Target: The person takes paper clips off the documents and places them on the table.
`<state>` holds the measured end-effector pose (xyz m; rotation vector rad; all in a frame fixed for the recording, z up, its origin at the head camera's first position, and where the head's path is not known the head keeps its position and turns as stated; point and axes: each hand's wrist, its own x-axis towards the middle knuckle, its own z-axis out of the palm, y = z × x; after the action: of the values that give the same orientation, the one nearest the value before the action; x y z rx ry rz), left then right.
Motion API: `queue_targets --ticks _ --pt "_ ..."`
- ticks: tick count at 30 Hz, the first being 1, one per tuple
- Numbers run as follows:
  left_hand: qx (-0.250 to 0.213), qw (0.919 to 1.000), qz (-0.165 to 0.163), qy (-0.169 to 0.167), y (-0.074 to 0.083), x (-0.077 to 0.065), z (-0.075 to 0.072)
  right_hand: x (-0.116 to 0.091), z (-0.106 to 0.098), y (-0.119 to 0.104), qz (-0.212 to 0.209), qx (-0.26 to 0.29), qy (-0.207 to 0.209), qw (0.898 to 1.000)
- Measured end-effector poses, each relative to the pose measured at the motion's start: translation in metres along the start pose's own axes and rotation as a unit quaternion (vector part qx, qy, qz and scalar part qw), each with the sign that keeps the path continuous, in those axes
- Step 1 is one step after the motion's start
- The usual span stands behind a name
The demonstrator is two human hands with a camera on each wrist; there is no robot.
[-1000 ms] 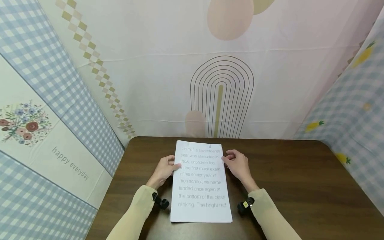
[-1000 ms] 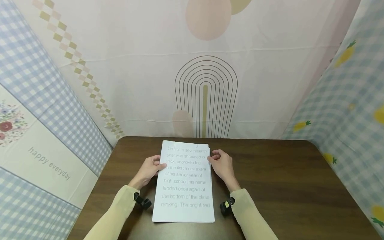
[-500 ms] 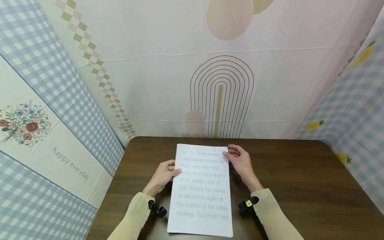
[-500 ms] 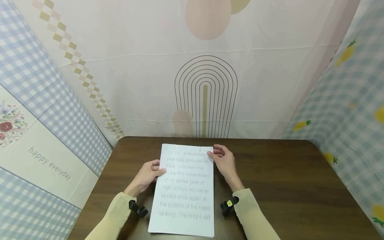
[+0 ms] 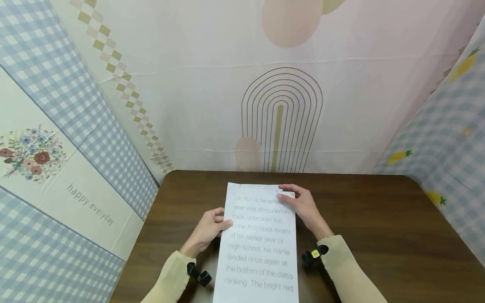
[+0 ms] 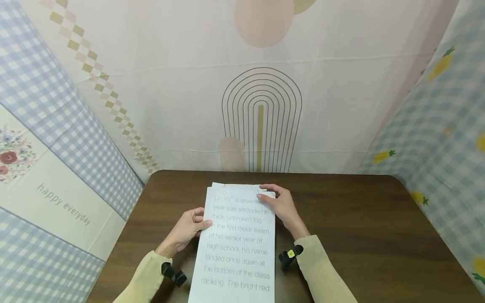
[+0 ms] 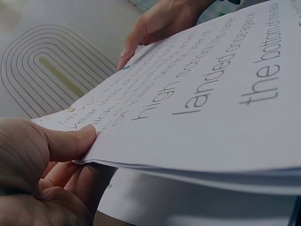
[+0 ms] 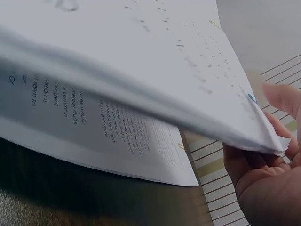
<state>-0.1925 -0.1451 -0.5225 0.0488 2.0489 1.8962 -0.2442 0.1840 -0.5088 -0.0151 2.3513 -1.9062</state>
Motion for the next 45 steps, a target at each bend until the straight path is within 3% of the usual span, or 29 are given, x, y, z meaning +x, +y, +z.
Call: queue_targets --ticks 11,29,45 --pt "0.0 1.0 -0.008 -0.005 -0.005 -0.007 0.005 -0.001 0.002 0.001 0.006 -0.009 -0.02 1.0" --pt "0.009 0.9994 -0.018 0.028 -0.009 -0.01 0.014 -0.004 0.008 0.001 0.008 -0.01 -0.013 1.0" --pt "0.022 0.9989 -0.021 0.035 -0.012 -0.013 0.016 -0.004 0.008 0.006 0.02 -0.013 0.002 1.0"
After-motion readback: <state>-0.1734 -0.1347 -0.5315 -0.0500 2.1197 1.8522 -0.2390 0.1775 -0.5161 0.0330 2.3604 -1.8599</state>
